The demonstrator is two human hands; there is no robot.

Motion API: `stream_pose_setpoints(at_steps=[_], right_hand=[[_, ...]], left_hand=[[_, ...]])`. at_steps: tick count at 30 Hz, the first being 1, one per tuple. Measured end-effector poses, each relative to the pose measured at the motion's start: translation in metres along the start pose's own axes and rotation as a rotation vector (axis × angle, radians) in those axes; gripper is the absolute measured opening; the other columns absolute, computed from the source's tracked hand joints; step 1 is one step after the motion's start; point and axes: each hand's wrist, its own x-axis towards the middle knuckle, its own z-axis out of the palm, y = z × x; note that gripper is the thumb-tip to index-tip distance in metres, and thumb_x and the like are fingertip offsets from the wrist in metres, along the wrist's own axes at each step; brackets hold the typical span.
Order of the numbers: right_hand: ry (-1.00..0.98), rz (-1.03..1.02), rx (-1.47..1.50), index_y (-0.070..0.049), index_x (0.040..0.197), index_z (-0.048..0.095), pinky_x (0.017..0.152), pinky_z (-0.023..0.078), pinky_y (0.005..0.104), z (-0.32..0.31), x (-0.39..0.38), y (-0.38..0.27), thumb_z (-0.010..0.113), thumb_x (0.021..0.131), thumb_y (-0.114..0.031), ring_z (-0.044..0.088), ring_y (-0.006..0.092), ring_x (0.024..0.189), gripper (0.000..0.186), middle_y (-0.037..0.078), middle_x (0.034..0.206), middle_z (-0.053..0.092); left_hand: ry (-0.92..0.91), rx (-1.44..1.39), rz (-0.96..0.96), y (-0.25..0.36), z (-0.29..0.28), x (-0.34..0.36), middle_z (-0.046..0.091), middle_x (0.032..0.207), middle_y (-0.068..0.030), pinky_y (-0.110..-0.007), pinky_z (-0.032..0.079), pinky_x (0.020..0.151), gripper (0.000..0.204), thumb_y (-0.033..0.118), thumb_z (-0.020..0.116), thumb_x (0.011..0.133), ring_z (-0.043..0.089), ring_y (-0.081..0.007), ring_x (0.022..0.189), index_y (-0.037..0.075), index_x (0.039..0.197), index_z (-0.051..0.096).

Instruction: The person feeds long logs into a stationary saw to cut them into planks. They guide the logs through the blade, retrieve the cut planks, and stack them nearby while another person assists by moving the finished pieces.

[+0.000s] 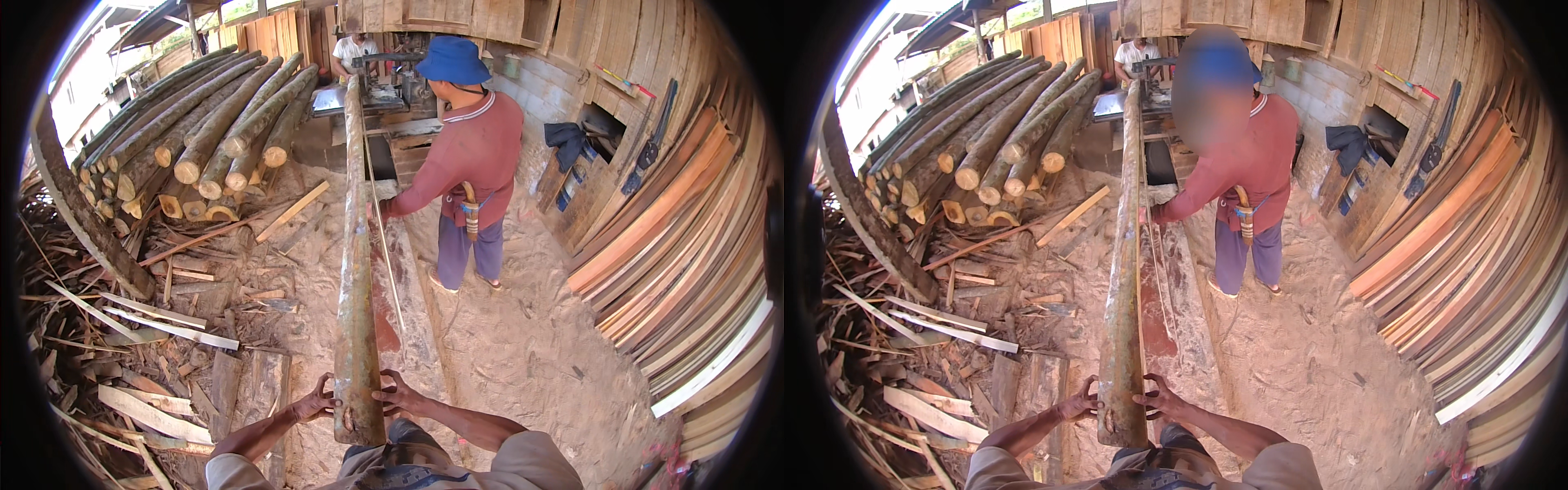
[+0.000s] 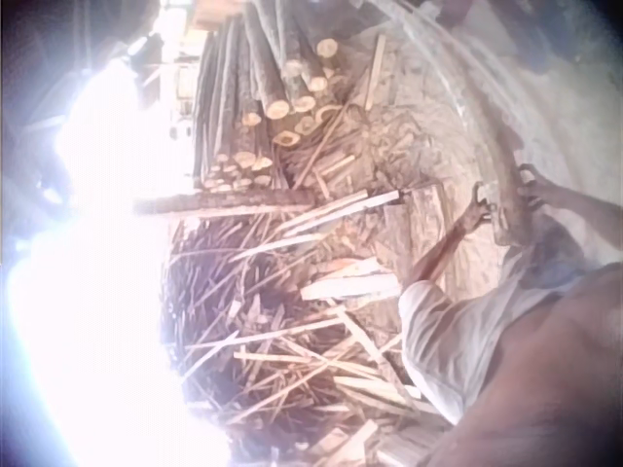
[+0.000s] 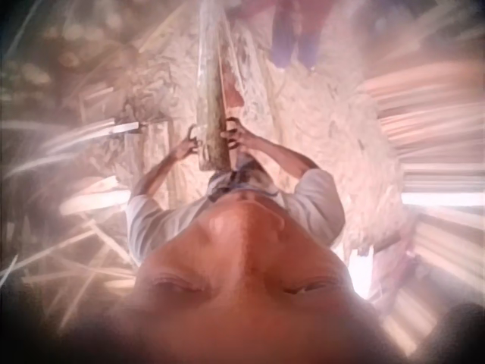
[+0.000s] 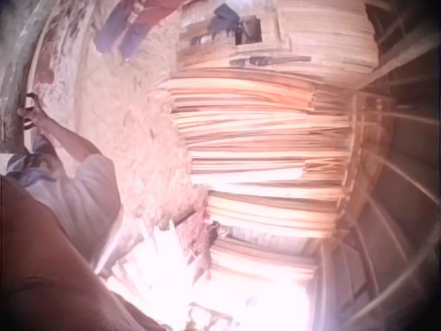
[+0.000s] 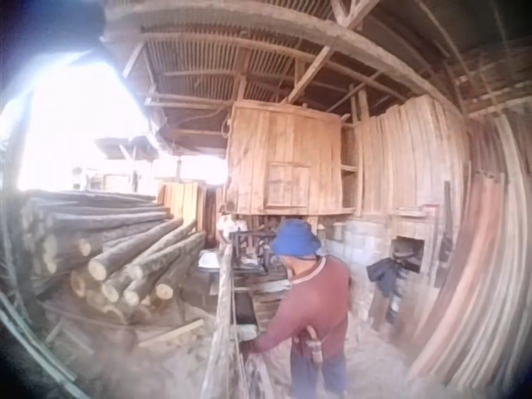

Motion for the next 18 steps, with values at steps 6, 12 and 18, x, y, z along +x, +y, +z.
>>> stream_pose_setpoints(at_steps=[6, 12, 18], right_hand=[[-0.039, -0.012, 0.013, -0.017, 0.141, 0.011, 0.083, 0.054, 0.0471, 0.047, -0.058, 0.056, 0.075, 0.079, -0.041, 0.057, 0.0316, 0.108, 0.092, 0.018, 0.123, 0.049], [-0.018, -0.045, -0.020, -0.016, 0.140, 0.013, 0.081, 0.056, 0.0444, 0.085, -0.102, 0.133, 0.075, 0.079, -0.041, 0.060, 0.0279, 0.102, 0.092, 0.018, 0.122, 0.052], [0.008, -0.088, -0.031, -0.016, 0.140, 0.015, 0.080, 0.056, 0.0424, 0.130, -0.151, 0.177, 0.075, 0.079, -0.043, 0.059, 0.0261, 0.102, 0.090, 0.017, 0.117, 0.054]], left_hand=[[0.042, 0.019, -0.003, -0.069, 0.031, -0.063, 0.042, 0.137, -0.0119, -0.045, 0.045, 0.094, 0.102, 0.016, 0.078, 0.077, 0.043, -0.0253, 0.123, 0.031, 0.144, 0.002], [0.034, 0.009, -0.015, -0.148, 0.046, -0.112, 0.041, 0.139, -0.0104, -0.043, 0.046, 0.092, 0.108, 0.018, 0.078, 0.077, 0.044, -0.0247, 0.122, 0.032, 0.146, -0.004], [0.029, 0.002, 0.009, -0.195, 0.066, -0.161, 0.040, 0.139, -0.0096, -0.045, 0.046, 0.090, 0.104, 0.014, 0.076, 0.079, 0.046, -0.0251, 0.120, 0.036, 0.145, -0.001]])
